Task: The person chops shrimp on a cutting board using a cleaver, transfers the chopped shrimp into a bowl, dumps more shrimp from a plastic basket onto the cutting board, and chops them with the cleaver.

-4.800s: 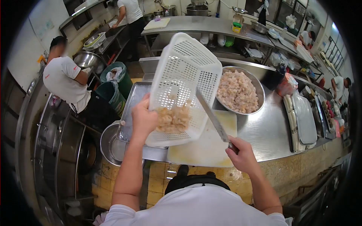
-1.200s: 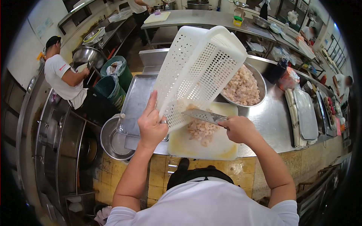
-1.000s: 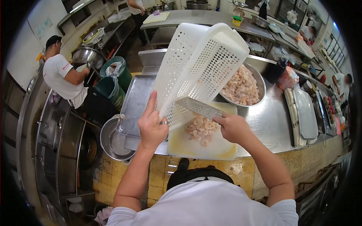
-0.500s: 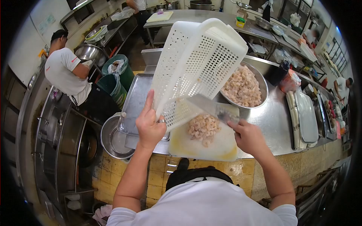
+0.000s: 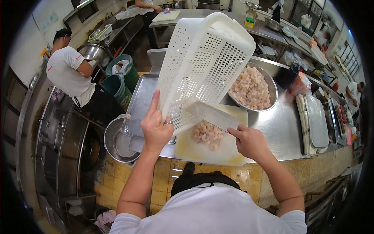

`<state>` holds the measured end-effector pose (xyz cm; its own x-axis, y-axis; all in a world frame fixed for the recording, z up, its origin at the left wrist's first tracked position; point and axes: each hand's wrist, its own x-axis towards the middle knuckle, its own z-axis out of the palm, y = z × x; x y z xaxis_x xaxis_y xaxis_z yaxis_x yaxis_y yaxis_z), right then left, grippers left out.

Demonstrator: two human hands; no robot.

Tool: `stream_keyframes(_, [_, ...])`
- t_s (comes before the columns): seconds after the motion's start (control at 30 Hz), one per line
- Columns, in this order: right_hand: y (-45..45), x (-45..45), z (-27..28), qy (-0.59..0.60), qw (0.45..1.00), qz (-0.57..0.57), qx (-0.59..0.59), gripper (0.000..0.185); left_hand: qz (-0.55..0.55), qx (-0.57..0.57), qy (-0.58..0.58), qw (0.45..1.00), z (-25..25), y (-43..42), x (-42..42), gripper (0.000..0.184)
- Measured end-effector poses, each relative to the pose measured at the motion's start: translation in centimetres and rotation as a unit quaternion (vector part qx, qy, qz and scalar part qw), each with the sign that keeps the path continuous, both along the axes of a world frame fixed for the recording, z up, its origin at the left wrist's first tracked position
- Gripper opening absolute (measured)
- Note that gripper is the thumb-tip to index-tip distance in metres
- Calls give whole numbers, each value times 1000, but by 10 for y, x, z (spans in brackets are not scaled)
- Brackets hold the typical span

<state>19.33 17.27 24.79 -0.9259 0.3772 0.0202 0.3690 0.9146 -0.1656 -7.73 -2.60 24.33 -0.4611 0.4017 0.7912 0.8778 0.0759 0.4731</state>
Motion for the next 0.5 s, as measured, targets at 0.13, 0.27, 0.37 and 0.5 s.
stream_keyframes(0.13, [7,-22,-16,59,998,20,-14,45,-16,17,0,1000,4,3,2,25])
stream_keyframes(0.27, [18,-19,-18,15,999,16,-42,45,-11,15,25,999,5,2,0,27])
stream_keyframes(0.37, [20,-5,3,-10,998,-4,-60,44,-14,14,25,1000,1,-1,-1,26])
stream_keyframes(0.5, [18,-17,-1,6,999,0,-52,45,-19,22,1,1000,-4,1,1,24])
